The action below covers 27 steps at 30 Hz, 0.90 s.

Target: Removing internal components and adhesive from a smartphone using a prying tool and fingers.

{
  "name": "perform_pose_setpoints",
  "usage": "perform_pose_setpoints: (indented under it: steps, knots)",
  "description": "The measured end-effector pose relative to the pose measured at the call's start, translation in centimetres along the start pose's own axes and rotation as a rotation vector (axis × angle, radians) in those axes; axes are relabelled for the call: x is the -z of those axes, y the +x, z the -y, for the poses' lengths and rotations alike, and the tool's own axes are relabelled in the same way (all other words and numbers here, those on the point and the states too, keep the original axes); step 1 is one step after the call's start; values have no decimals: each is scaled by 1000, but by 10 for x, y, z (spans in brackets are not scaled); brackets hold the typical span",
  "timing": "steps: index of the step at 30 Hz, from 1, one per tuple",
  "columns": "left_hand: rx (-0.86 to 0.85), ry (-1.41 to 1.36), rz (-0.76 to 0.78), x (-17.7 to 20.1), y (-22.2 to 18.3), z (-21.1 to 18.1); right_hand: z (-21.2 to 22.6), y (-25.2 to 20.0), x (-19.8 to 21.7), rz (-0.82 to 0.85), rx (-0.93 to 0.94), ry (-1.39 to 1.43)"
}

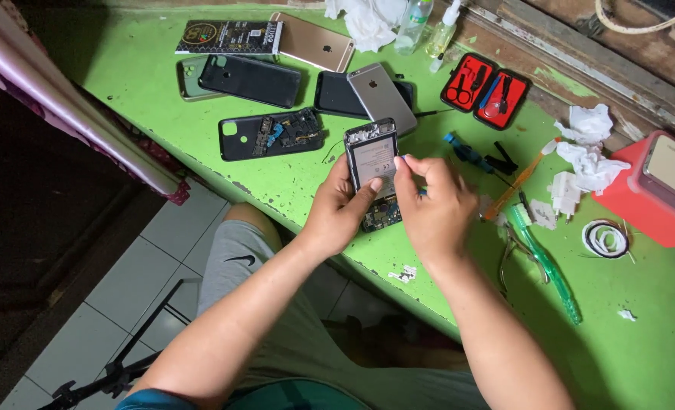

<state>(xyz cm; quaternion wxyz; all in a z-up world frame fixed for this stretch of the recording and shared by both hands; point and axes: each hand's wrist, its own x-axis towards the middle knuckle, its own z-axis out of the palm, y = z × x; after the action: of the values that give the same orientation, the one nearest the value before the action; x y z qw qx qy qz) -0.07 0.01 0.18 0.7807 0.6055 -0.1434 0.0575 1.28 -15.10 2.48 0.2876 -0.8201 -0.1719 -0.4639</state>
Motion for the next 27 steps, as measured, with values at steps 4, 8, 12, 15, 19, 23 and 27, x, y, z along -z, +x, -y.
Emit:
perform_pose_setpoints:
  steps: [4,8,12,15,19,23,27]
  knots:
    - [4,-11,11,1,0,4,-6,1,-5,-12,6,0]
    - [23,-45,16,1,1,-1,0,2,-3,28,-208,137]
    - [30,-66,17,2,1,1,3,4,-1,91,-503,433]
    - [45,-79,13,3,1,0,-7,-5,-5,111,-635,544]
    - [29,-82,4,2,1,2,-8,-6,-5,94,-550,516]
    - [10,-77,-8,0,0,6,-12,-14,-9,30,-43,-61]
    - [-1,-74,-36,0,1,9,1,-10,-4,50,-66,-105]
